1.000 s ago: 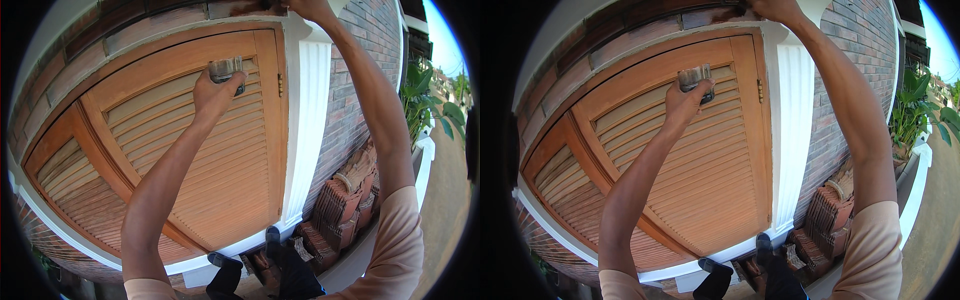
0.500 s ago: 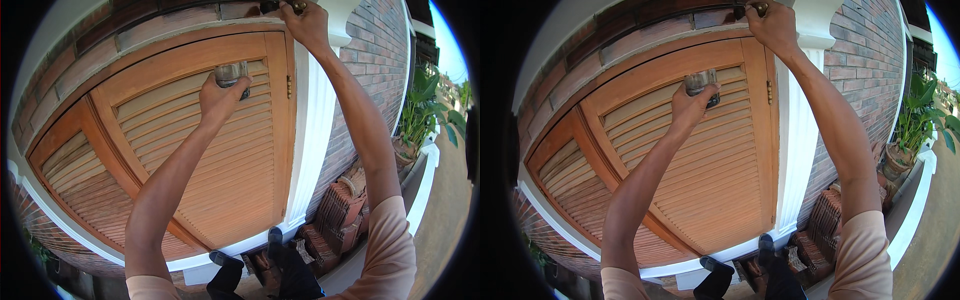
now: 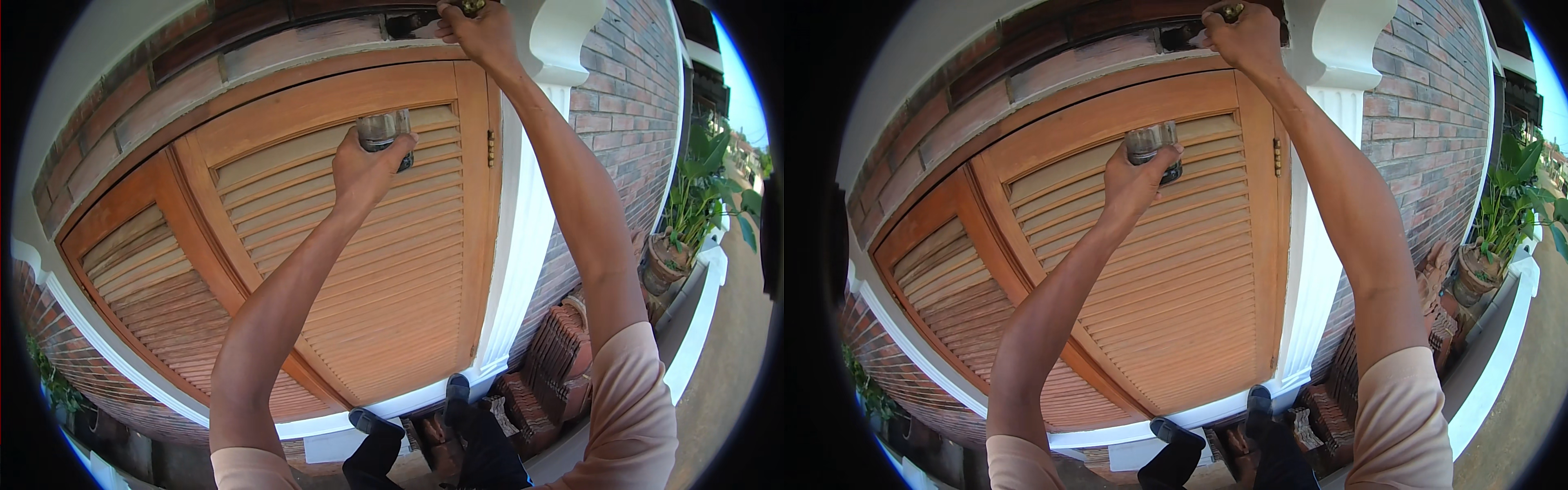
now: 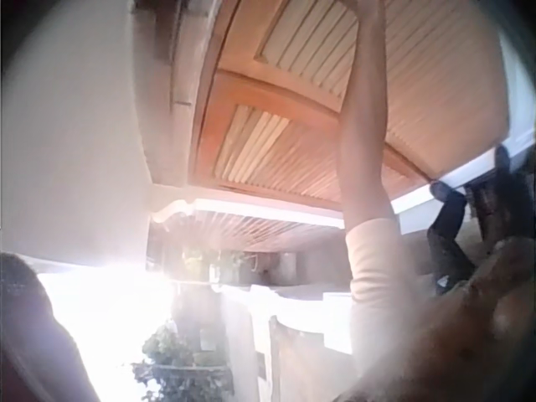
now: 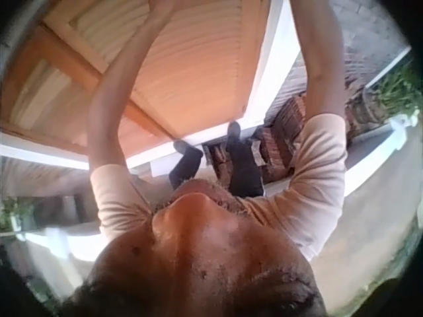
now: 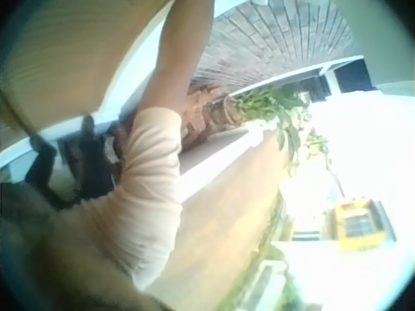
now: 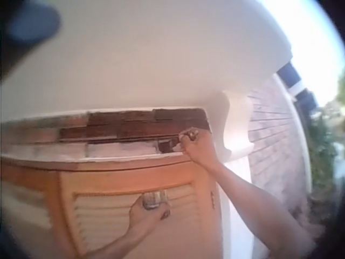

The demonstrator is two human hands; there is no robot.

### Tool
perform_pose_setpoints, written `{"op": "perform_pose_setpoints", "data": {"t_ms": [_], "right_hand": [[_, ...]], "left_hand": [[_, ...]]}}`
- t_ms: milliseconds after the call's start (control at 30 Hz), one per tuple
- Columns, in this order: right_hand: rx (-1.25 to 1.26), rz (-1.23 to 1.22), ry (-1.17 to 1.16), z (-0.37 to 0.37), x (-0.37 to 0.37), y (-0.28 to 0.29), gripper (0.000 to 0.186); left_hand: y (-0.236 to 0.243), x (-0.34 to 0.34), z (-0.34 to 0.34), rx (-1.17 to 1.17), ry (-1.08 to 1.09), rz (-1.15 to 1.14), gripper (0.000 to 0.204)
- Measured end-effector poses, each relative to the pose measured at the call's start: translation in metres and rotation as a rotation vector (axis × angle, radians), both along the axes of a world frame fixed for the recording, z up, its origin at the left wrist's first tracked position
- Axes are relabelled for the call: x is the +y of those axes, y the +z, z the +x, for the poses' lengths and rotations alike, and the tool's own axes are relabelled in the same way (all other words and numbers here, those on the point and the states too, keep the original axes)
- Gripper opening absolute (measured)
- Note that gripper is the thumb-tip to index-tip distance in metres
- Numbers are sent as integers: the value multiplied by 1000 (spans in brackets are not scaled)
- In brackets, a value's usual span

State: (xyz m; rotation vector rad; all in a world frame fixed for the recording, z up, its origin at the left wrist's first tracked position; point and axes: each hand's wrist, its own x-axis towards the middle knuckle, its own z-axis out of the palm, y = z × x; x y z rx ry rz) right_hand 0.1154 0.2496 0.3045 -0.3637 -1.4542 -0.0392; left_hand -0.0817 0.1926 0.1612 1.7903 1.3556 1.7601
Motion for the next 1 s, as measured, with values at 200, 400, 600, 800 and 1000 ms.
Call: {"op": "perform_pose_setpoints", "data": {"t_ms": [200, 400, 600, 800, 1000], "right_hand": [[81, -127, 248, 36, 23, -9, 19], [137, -18, -126, 73, 24, -19, 18], [-20, 186, -621, 43, 16, -36, 19], [61, 49, 348, 23, 21, -29, 20], [268, -173, -51, 78, 18, -29, 21]], "left_hand": [[-1, -6, -7, 33, 18, 32, 63], [-13, -11, -11, 63, 38, 41, 64], [-28, -18, -8, 57, -1, 1, 63], [-29, -18, -4, 52, 1, -6, 62], [-25, -17, -11, 48, 5, 15, 62]]}}
